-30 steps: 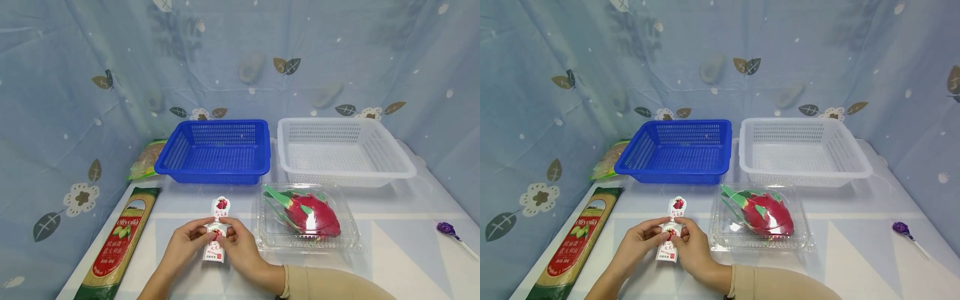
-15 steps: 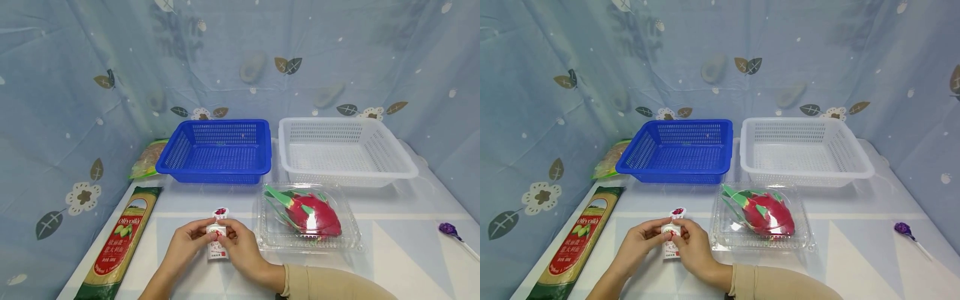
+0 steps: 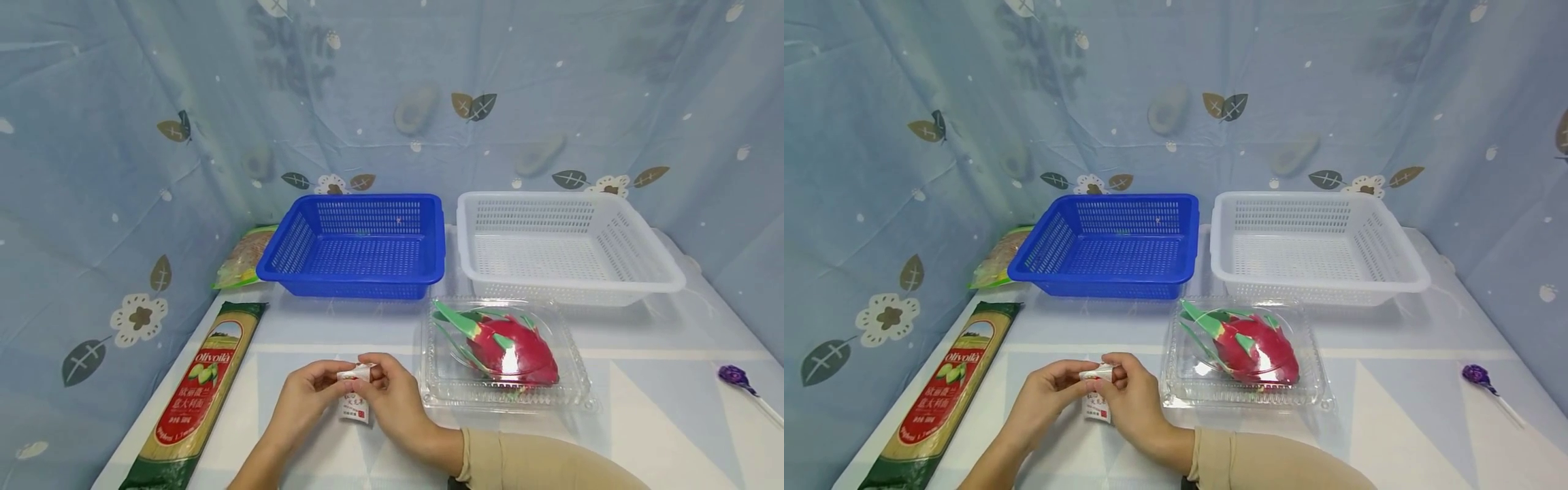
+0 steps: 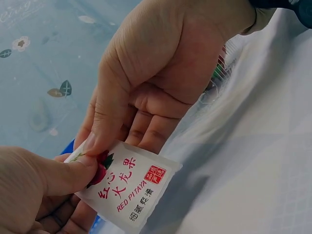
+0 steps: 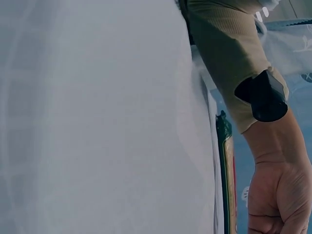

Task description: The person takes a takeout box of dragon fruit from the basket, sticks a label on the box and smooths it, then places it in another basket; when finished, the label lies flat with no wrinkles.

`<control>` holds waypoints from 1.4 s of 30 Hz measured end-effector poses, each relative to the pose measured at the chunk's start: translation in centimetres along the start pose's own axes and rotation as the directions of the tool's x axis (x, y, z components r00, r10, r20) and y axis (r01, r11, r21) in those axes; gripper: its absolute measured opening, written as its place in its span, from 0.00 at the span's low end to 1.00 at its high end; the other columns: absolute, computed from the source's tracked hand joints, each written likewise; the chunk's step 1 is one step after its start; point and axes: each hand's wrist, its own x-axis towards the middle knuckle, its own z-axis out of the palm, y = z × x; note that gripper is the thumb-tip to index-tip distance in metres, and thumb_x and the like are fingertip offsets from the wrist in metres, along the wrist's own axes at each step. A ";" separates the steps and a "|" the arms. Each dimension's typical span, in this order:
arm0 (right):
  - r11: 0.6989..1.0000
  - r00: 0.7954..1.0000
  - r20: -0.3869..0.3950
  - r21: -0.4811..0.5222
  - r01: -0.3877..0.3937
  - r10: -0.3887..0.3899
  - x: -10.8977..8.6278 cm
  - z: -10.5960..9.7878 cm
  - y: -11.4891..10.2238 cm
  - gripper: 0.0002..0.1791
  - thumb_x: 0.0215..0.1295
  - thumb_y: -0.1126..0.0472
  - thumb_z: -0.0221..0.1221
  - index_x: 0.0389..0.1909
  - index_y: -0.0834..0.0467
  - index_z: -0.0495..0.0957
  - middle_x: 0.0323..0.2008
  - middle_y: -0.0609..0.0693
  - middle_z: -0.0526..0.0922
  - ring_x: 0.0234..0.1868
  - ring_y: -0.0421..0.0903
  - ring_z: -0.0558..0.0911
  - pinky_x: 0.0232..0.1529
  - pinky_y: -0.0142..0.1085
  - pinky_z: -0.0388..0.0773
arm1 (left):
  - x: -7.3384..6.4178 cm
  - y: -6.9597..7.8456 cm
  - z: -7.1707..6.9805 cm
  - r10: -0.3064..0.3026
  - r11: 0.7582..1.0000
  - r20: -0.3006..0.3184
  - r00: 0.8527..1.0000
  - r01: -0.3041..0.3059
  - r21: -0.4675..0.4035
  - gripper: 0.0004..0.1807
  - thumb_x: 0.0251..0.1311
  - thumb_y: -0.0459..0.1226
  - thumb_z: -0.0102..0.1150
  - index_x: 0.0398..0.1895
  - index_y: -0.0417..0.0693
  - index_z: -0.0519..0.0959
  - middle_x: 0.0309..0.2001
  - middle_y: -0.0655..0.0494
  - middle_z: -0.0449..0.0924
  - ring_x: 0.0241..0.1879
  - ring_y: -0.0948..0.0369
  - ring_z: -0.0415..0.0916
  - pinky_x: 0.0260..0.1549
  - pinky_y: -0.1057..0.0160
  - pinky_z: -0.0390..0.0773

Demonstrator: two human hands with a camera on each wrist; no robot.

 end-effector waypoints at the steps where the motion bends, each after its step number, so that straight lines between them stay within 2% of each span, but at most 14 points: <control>1: 1.000 1.000 -0.002 0.006 -0.007 0.007 0.0 0.0 0.0 0.19 0.58 0.64 0.68 0.50 0.61 0.79 0.31 0.52 0.78 0.30 0.33 0.74 0.31 0.23 0.75 | 0.0 0.1 0.0 0.008 1.000 0.006 1.000 -0.008 -0.002 0.15 0.50 0.36 0.74 0.44 0.47 0.86 0.39 0.51 0.86 0.34 0.67 0.81 0.39 0.71 0.80; 7: 0.999 0.999 0.012 0.036 -0.035 0.035 0.1 -0.1 -0.1 0.13 0.59 0.64 0.67 0.46 0.60 0.82 0.31 0.51 0.78 0.29 0.34 0.73 0.27 0.23 0.72 | -0.1 0.4 0.0 0.007 1.000 0.006 1.000 -0.007 0.020 0.15 0.50 0.38 0.74 0.43 0.49 0.86 0.36 0.52 0.86 0.33 0.67 0.80 0.37 0.71 0.80; 15: 1.000 1.000 -0.009 0.029 0.012 -0.011 0.1 -0.1 0.0 0.12 0.57 0.64 0.69 0.44 0.58 0.84 0.30 0.54 0.80 0.27 0.32 0.73 0.28 0.23 0.73 | -0.1 0.4 0.0 0.061 0.996 -0.011 0.998 -0.060 0.064 0.15 0.53 0.35 0.71 0.46 0.48 0.85 0.34 0.53 0.86 0.33 0.69 0.81 0.39 0.72 0.81; 20: 0.999 1.000 -0.009 0.038 0.012 -0.012 -0.1 0.0 0.1 0.13 0.57 0.63 0.69 0.44 0.60 0.84 0.30 0.54 0.81 0.27 0.31 0.73 0.27 0.22 0.73 | -0.3 0.3 -0.2 0.049 0.998 0.013 0.999 -0.049 0.040 0.17 0.54 0.35 0.70 0.49 0.47 0.85 0.36 0.51 0.86 0.34 0.69 0.81 0.41 0.72 0.81; 23: 0.999 1.000 -0.006 0.047 0.003 -0.003 -0.2 0.0 0.0 0.14 0.58 0.65 0.68 0.45 0.61 0.83 0.31 0.55 0.82 0.27 0.32 0.74 0.28 0.22 0.74 | -0.4 0.4 -0.3 0.030 0.999 0.023 0.999 -0.031 0.012 0.16 0.53 0.35 0.71 0.48 0.46 0.85 0.39 0.49 0.86 0.35 0.68 0.81 0.41 0.72 0.81; 25: 0.999 1.000 -0.006 0.041 0.003 -0.002 -0.2 0.0 0.0 0.13 0.58 0.66 0.67 0.45 0.61 0.83 0.32 0.55 0.83 0.28 0.32 0.75 0.29 0.23 0.75 | -0.5 0.4 -0.3 0.040 0.999 0.015 0.999 -0.040 0.012 0.14 0.54 0.35 0.71 0.45 0.46 0.86 0.41 0.49 0.87 0.35 0.68 0.81 0.40 0.72 0.81; 29: 1.000 1.000 -0.014 0.021 0.005 -0.005 -0.2 0.0 0.0 0.10 0.59 0.65 0.67 0.42 0.60 0.84 0.32 0.55 0.84 0.29 0.32 0.75 0.31 0.24 0.75 | -0.5 0.4 -0.1 0.082 0.996 -0.020 0.996 -0.081 0.028 0.11 0.54 0.32 0.70 0.41 0.46 0.86 0.42 0.50 0.87 0.35 0.70 0.81 0.39 0.72 0.81; 34: 1.000 1.000 -0.024 0.002 0.019 -0.019 -0.1 0.0 0.0 0.08 0.59 0.66 0.66 0.40 0.59 0.84 0.35 0.55 0.86 0.31 0.32 0.77 0.34 0.25 0.77 | -0.5 0.2 0.2 0.131 0.990 -0.058 0.990 -0.128 0.054 0.09 0.54 0.32 0.70 0.39 0.46 0.86 0.38 0.52 0.87 0.33 0.71 0.82 0.38 0.72 0.82; 36: 1.000 1.000 -0.024 -0.006 0.018 -0.019 -0.1 0.1 0.1 0.07 0.60 0.66 0.66 0.39 0.59 0.84 0.36 0.54 0.86 0.31 0.32 0.78 0.34 0.25 0.78 | -0.5 0.1 0.3 0.174 0.982 -0.071 0.982 -0.167 0.087 0.08 0.54 0.32 0.70 0.38 0.48 0.85 0.35 0.54 0.87 0.32 0.71 0.82 0.37 0.72 0.82; 39: 1.000 1.000 -0.023 -0.016 0.011 -0.011 0.0 0.1 0.2 0.06 0.61 0.66 0.65 0.38 0.59 0.84 0.35 0.54 0.86 0.30 0.32 0.78 0.33 0.25 0.77 | -0.5 -0.2 0.3 0.256 0.959 -0.085 0.963 -0.241 0.152 0.07 0.54 0.32 0.70 0.34 0.52 0.85 0.31 0.58 0.87 0.30 0.72 0.81 0.35 0.71 0.82; 42: 1.000 1.000 -0.020 -0.023 0.010 -0.010 0.0 0.1 0.3 0.05 0.61 0.66 0.65 0.38 0.59 0.83 0.33 0.53 0.86 0.29 0.32 0.77 0.32 0.25 0.76 | -0.6 -0.4 0.3 0.308 0.932 -0.093 0.947 -0.280 0.231 0.05 0.54 0.33 0.70 0.31 0.54 0.85 0.28 0.63 0.87 0.29 0.74 0.80 0.32 0.71 0.81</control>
